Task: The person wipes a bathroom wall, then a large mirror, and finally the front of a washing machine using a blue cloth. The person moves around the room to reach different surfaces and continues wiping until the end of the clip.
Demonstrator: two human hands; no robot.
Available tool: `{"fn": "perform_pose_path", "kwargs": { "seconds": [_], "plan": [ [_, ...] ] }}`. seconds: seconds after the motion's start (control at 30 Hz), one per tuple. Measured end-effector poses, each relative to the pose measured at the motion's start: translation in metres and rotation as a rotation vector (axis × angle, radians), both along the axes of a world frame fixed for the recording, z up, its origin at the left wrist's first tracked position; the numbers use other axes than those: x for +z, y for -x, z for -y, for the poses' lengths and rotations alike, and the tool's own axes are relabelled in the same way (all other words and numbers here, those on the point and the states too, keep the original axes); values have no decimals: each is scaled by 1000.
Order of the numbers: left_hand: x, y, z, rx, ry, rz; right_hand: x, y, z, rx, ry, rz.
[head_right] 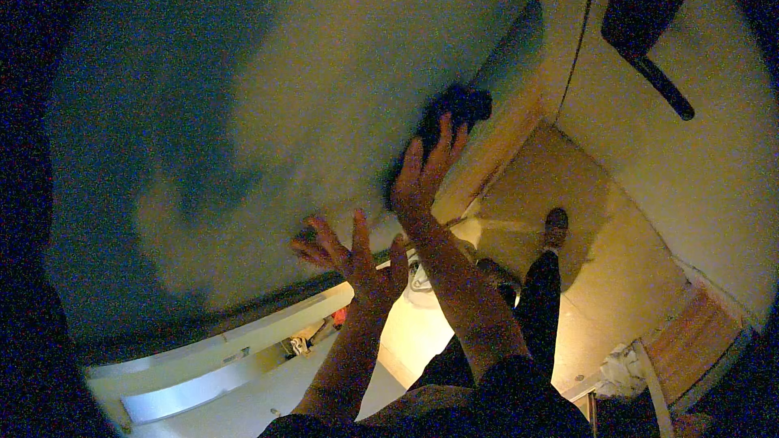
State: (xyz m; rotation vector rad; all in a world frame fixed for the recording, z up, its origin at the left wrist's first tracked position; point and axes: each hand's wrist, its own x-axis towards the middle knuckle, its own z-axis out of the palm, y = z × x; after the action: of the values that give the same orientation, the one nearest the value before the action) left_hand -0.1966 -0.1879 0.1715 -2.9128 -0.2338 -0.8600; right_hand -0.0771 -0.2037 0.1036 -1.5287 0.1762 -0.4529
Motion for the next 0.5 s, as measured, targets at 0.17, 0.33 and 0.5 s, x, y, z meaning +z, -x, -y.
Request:
{"fn": "perform_pose_path", "kwargs": {
  "seconds": [0.17, 0.33, 0.5],
  "plan": [
    [2, -16, 12, -108, 0, -3, -15, 20, -13, 21, 80, 5],
    [19, -46, 11, -97, -36, 38, 25, -2, 9, -2, 340, 504],
    [10, -68, 15, 80, -171, -67, 26, -68, 32, 40, 200, 534]
  ]
}}
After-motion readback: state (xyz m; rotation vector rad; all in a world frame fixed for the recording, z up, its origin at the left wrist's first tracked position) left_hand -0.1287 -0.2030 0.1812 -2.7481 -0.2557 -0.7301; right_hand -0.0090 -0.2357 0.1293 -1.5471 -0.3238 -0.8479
